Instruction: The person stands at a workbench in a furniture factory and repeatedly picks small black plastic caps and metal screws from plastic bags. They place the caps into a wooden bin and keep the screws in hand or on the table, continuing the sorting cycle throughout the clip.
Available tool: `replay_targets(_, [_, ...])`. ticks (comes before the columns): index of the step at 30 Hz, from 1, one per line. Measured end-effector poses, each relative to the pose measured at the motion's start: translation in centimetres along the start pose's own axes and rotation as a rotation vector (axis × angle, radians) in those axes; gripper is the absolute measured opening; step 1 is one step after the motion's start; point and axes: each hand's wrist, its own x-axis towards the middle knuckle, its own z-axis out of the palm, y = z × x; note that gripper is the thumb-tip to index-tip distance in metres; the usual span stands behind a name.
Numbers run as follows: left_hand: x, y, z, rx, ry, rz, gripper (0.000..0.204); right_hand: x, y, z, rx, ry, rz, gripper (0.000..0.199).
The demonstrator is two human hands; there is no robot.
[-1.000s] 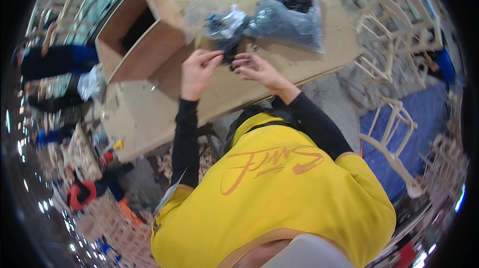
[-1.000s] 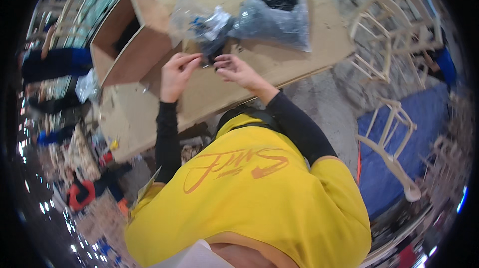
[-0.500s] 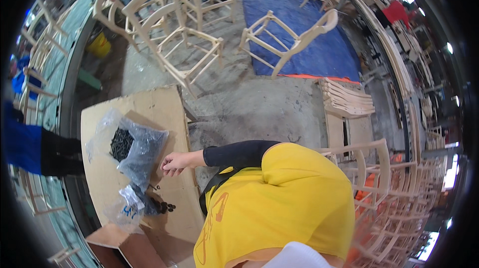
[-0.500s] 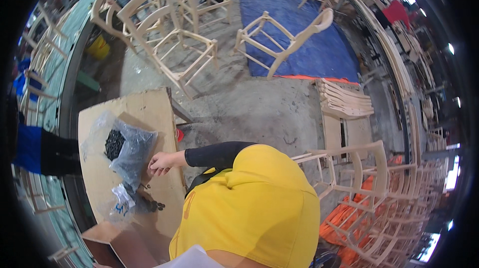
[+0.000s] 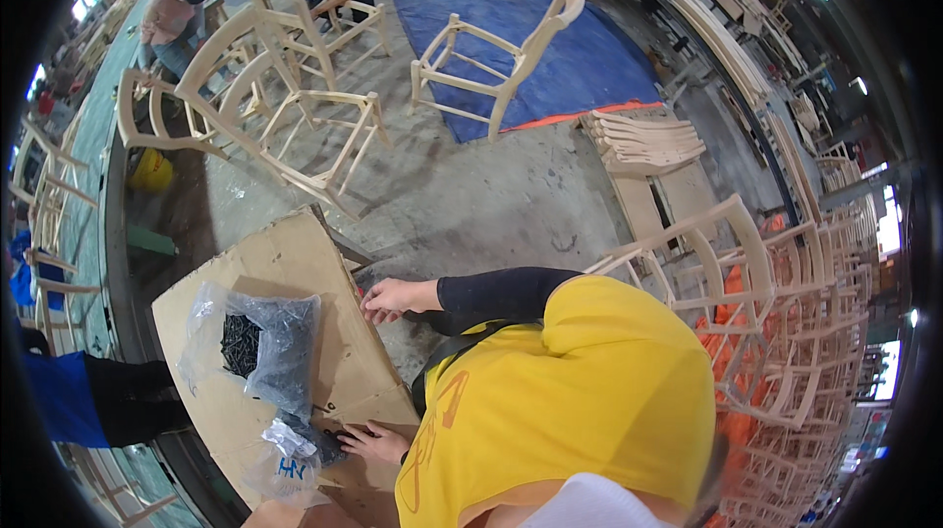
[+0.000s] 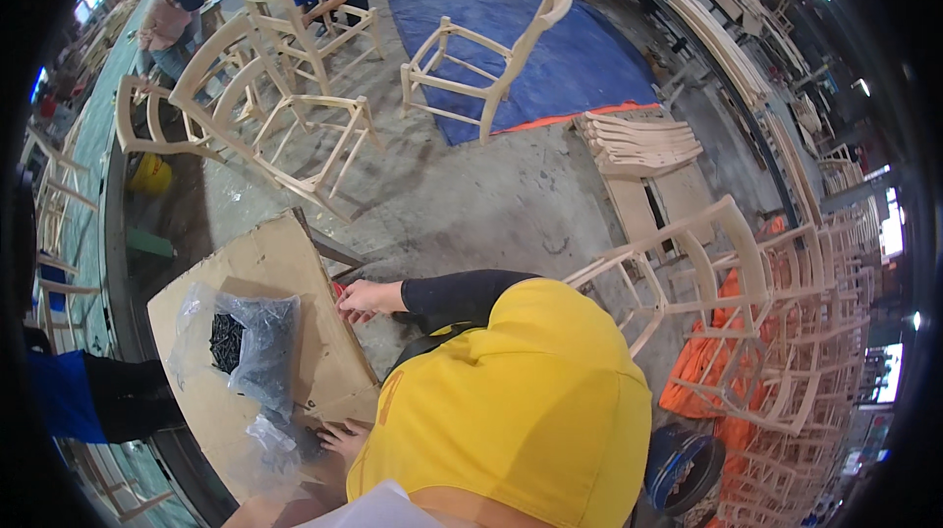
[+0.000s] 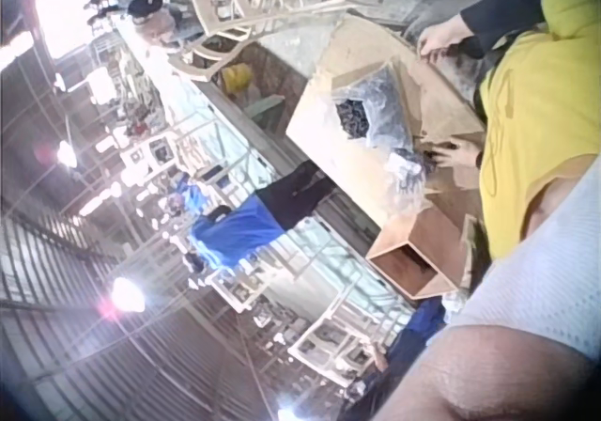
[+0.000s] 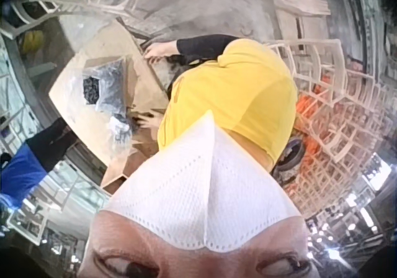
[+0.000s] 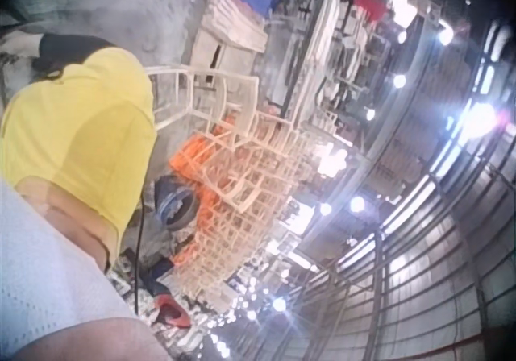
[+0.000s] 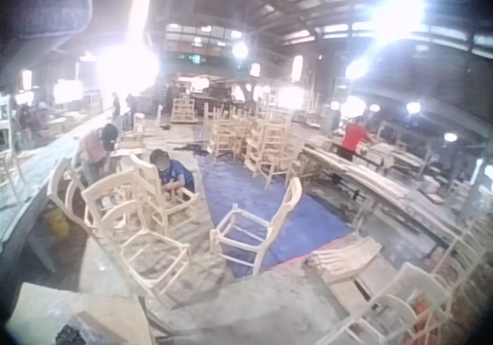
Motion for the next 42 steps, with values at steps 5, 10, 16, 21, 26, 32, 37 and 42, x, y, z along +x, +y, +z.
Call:
replay_targets(5, [0.5, -2.0, 0.5, -0.344, 0.173, 0.169, 0.037, -1.6, 1.4, 0.3, 0.123, 0.067, -0.069, 0.018])
replay_targets(10, [0.8, -4.0, -1.5, -0.283, 0.133, 0.234, 0.026, -3.1, 4.4, 1.9, 0.101, 0.058, -0.005, 0.020])
replay_targets(16, [0.5, -3.3, -2.4, -0.223, 0.124, 0.143, 0.029, -2.9, 4.6, 3.4, -0.071, -0.065, -0.091, 0.024])
replay_targets(21, [-1.6, -1.6, -2.7, -0.179, 0.225, -0.022, 0.030, -0.8, -2.7, 6.3, -0.287, -0.068, -0.261, 0.020])
replay_targets(26, [-2.0, -0.7, -2.4, -0.402, 0.317, -0.197, 0.019, 6.9, -8.9, 12.3, -0.542, -0.221, -0.557, 0.018])
replay_targets(32, [-1.6, -0.6, -2.9, -0.531, 0.323, -0.381, 0.013, 14.0, -11.9, 18.2, -1.203, -0.193, -1.100, 0.024])
replay_targets(37, [-1.3, -0.8, -2.6, -0.912, 0.335, -0.729, 0.012, 19.1, -12.2, 20.2, -1.762, -0.128, -1.093, 0.040])
replay_targets(42, [-2.3, -1.3, -3.4, -1.950, 0.621, -0.877, 0.020, 17.6, -11.9, 21.9, -1.901, -0.133, -1.079, 0.041])
